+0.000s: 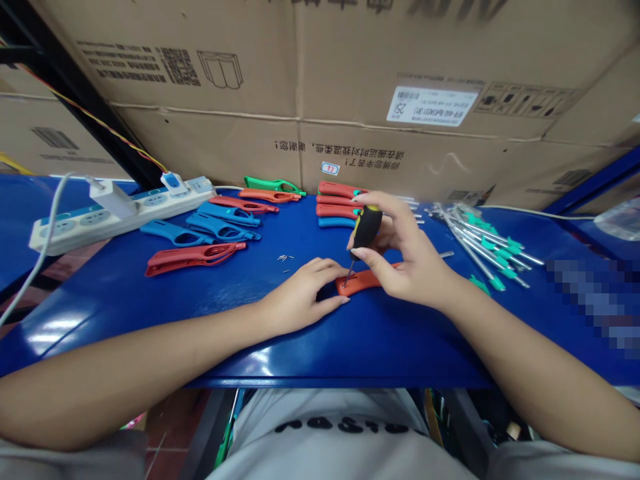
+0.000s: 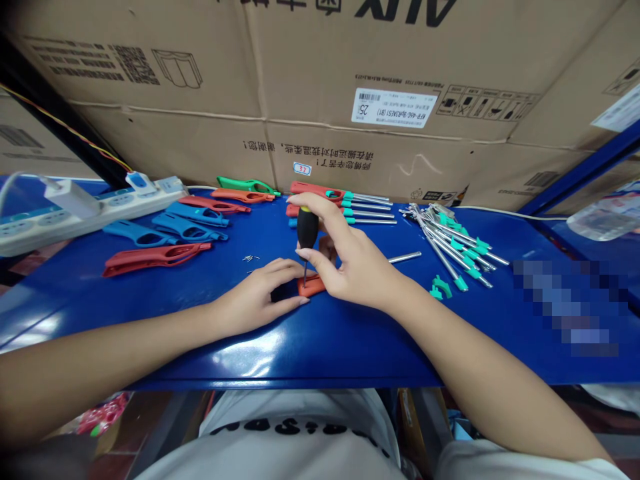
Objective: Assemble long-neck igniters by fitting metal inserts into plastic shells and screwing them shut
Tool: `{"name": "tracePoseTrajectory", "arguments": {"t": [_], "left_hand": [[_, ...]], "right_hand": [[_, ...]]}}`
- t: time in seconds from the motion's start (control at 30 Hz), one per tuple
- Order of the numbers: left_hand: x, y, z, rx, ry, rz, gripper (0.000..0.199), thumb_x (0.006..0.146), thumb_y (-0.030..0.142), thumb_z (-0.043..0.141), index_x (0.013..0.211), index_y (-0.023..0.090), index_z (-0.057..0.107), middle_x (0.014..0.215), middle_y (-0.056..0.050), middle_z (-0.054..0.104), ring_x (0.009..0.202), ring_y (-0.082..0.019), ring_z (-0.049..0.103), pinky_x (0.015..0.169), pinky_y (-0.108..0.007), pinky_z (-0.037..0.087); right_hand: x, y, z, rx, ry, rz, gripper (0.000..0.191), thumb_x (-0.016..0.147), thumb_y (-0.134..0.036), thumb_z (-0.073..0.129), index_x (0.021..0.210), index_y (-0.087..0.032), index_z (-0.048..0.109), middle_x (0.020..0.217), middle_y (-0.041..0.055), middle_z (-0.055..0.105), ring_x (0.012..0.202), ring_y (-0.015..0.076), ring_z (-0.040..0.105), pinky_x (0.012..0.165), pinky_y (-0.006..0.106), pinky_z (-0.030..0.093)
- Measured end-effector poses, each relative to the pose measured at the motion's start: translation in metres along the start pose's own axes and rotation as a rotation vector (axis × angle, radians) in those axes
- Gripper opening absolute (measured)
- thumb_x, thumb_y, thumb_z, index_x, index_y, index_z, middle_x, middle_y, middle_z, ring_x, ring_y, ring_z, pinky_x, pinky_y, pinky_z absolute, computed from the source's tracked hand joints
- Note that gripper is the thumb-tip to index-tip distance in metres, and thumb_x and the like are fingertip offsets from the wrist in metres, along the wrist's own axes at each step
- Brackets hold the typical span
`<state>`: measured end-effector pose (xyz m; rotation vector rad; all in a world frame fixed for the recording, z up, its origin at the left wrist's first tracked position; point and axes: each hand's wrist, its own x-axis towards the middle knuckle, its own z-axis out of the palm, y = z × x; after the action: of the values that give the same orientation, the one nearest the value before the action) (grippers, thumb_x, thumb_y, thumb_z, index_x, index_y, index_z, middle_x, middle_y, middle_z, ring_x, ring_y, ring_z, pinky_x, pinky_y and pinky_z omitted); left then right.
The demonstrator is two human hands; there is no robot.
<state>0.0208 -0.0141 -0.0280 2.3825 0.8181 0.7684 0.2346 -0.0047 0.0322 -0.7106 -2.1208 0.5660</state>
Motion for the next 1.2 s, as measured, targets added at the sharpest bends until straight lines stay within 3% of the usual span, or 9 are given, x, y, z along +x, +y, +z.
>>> {"name": "tracePoseTrajectory", "arguments": {"t": [0.2,0.3,0.43,0.57,0.67,0.87,1.07,1.13,1.2], "left_hand": [[0.000,0.000,-0.001,0.017,-0.015,0.002,0.036,0.093,0.027,0.067,0.128,0.018,0.060,0.126,-0.012,0.065,0.118,-0.026,0.060,0.106,-0.047,0.048],[0.001,0.001,-0.001,0.014,-0.007,0.001,0.036,0.093,0.027,0.066,0.128,0.019,0.060,0.126,-0.012,0.065,0.118,-0.026,0.060,0.106,-0.047,0.048],[0.002,0.003,-0.002,-0.007,-0.015,-0.010,0.032,0.093,0.025,0.067,0.124,0.020,0.062,0.122,-0.010,0.066,0.116,-0.025,0.061,0.105,-0.045,0.049],[0.001,0.003,-0.002,-0.010,-0.019,-0.011,0.034,0.093,0.025,0.067,0.126,0.020,0.061,0.123,-0.010,0.066,0.116,-0.024,0.061,0.105,-0.045,0.049],[0.001,0.002,-0.001,-0.001,-0.019,-0.010,0.033,0.093,0.025,0.067,0.125,0.019,0.061,0.122,-0.010,0.066,0.116,-0.024,0.060,0.105,-0.045,0.048],[0.000,0.001,-0.001,0.005,-0.007,0.013,0.038,0.093,0.025,0.067,0.128,0.015,0.060,0.124,-0.013,0.065,0.119,-0.026,0.060,0.107,-0.046,0.047],[0.002,0.003,-0.003,-0.017,-0.023,-0.017,0.033,0.093,0.024,0.068,0.125,0.019,0.061,0.122,-0.010,0.065,0.115,-0.024,0.060,0.104,-0.043,0.049],[0.001,0.003,-0.002,-0.012,-0.024,-0.017,0.034,0.093,0.024,0.068,0.125,0.018,0.061,0.122,-0.010,0.065,0.116,-0.025,0.060,0.105,-0.044,0.048],[0.001,0.002,-0.002,-0.003,-0.020,-0.010,0.035,0.093,0.025,0.068,0.126,0.018,0.060,0.123,-0.011,0.065,0.117,-0.025,0.060,0.105,-0.044,0.048]], "right_hand": [[-0.004,0.002,0.005,-0.215,0.144,-0.089,0.061,0.088,-0.032,0.073,0.140,-0.036,0.043,0.135,0.0060,0.060,0.068,0.0154,0.064,0.055,0.032,0.057],[-0.003,0.000,0.004,-0.251,0.151,-0.111,0.057,0.091,-0.036,0.069,0.142,-0.035,0.043,0.134,0.0077,0.061,0.079,0.0190,0.068,0.065,0.035,0.061],[0.000,-0.004,0.000,-0.020,0.032,0.013,0.050,0.103,-0.033,0.047,0.151,-0.031,0.032,0.136,0.0112,0.059,0.098,0.0209,0.069,0.069,0.033,0.064],[0.002,-0.003,-0.003,0.035,0.008,0.039,0.048,0.102,-0.029,0.049,0.148,-0.031,0.036,0.138,0.0101,0.058,0.101,0.0201,0.070,0.071,0.032,0.064],[0.001,-0.002,-0.003,-0.093,0.069,-0.022,0.048,0.097,-0.029,0.059,0.143,-0.030,0.043,0.143,0.0098,0.055,0.092,0.0196,0.071,0.068,0.032,0.063],[-0.003,-0.005,-0.004,-0.477,0.207,-0.258,0.048,0.088,-0.035,0.074,0.132,-0.031,0.055,0.121,0.0060,0.071,0.095,0.0249,0.073,0.079,0.037,0.062],[-0.002,-0.011,-0.002,-0.094,0.054,-0.022,0.047,0.106,-0.032,0.038,0.152,-0.032,0.036,0.135,0.0080,0.064,0.095,0.0209,0.073,0.075,0.037,0.063],[-0.001,-0.009,-0.002,-0.074,0.044,-0.037,0.043,0.105,-0.032,0.043,0.148,-0.031,0.041,0.132,0.0075,0.066,0.092,0.0193,0.073,0.074,0.035,0.063],[-0.001,-0.007,-0.003,-0.203,0.123,-0.125,0.039,0.099,-0.032,0.058,0.138,-0.028,0.052,0.125,0.0070,0.069,0.088,0.0184,0.073,0.074,0.032,0.062]]}}
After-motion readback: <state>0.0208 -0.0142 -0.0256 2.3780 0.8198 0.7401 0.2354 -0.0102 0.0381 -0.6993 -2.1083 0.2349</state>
